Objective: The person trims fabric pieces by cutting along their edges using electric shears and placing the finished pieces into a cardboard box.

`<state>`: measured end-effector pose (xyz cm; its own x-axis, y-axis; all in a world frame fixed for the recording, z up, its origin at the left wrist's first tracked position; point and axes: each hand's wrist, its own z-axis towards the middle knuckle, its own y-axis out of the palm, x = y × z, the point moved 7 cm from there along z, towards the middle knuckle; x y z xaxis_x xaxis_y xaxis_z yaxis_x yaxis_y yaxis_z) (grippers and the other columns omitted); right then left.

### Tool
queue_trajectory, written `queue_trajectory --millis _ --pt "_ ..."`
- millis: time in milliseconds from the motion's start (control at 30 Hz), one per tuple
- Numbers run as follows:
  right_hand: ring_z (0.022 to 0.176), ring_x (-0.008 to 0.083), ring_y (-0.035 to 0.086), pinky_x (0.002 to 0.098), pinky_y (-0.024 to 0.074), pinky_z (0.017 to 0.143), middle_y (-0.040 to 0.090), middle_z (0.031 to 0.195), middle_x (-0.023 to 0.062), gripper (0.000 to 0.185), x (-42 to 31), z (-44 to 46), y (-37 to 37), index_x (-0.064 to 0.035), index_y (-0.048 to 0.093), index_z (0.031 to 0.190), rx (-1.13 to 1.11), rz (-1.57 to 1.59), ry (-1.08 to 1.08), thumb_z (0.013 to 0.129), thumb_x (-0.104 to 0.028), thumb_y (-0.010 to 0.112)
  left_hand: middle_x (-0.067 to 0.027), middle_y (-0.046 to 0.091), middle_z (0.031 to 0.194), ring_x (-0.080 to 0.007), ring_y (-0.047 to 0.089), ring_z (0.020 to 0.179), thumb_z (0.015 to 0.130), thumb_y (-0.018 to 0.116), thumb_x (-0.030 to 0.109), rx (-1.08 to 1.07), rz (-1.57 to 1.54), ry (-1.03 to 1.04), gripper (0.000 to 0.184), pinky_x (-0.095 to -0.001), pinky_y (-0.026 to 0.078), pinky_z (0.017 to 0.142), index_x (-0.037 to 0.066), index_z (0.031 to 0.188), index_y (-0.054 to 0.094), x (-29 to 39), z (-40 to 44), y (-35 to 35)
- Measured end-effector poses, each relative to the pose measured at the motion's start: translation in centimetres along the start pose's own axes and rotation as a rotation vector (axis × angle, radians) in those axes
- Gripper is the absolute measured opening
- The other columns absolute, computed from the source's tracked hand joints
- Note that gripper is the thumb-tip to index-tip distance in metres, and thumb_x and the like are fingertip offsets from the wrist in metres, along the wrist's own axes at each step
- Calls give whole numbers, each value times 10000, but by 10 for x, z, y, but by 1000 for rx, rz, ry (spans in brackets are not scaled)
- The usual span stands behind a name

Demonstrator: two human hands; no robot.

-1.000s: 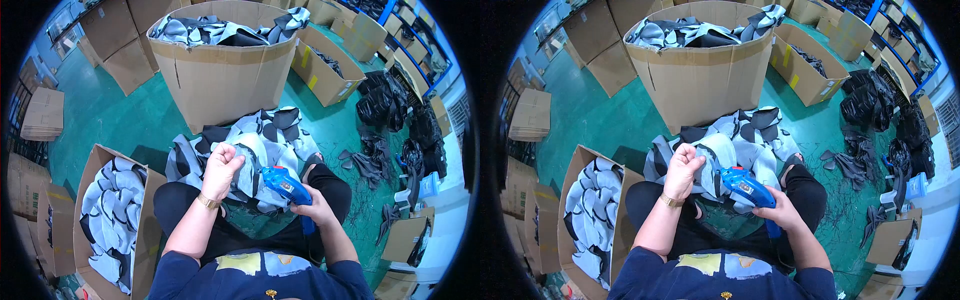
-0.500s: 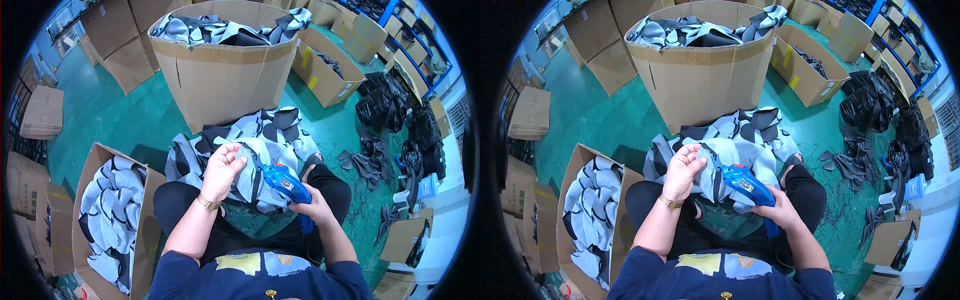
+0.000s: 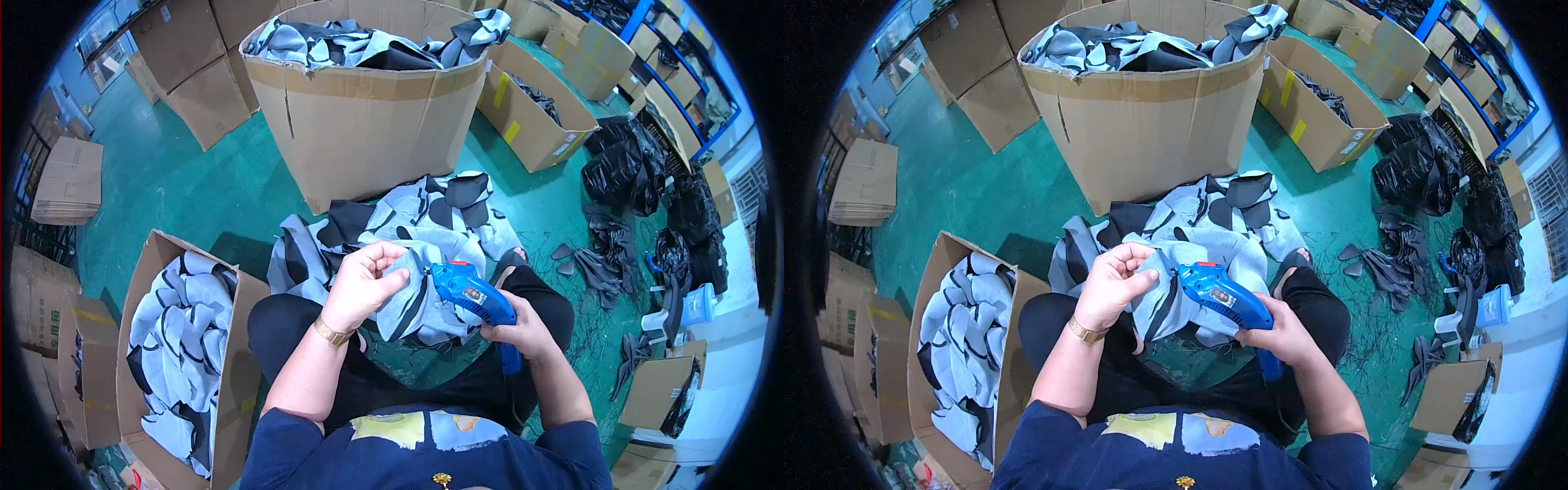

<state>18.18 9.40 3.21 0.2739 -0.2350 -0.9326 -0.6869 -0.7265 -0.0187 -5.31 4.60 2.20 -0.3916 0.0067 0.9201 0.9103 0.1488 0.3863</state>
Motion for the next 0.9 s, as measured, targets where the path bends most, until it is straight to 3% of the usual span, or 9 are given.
queue_trajectory --millis 233,467,767,900 --pt "797 99 570 251 465 739 603 899 19 531 0 0 -7 18 562 1165 -6 48 -1 660 -73 699 -25 663 923 -52 603 798 841 600 -33 8 -106 -10 210 -194 477 741 -5 1048 599 -1 3 -1" --pt "879 108 536 261 420 833 601 936 11 502 5 -7 7 21 582 1148 -39 0 56 669 -70 700 -29 665 915 -50 600 769 837 612 -22 35 -84 1 213 -185 472 695 -7 1049 600 4 2 -4" --pt "746 83 548 231 449 710 589 872 14 467 21 -5 5 8 590 1122 -84 93 117 673 -58 699 -20 663 929 -26 578 765 809 604 -27 3 -25 -4 242 -169 455 671 -14 1051 607 4 -1 -6" --pt "760 99 550 245 450 744 587 867 11 456 15 -3 7 12 592 1112 -66 90 83 674 -54 699 -13 658 926 -21 565 754 806 600 -27 -11 -5 -31 235 -165 441 662 -20 1040 615 8 -2 -5"
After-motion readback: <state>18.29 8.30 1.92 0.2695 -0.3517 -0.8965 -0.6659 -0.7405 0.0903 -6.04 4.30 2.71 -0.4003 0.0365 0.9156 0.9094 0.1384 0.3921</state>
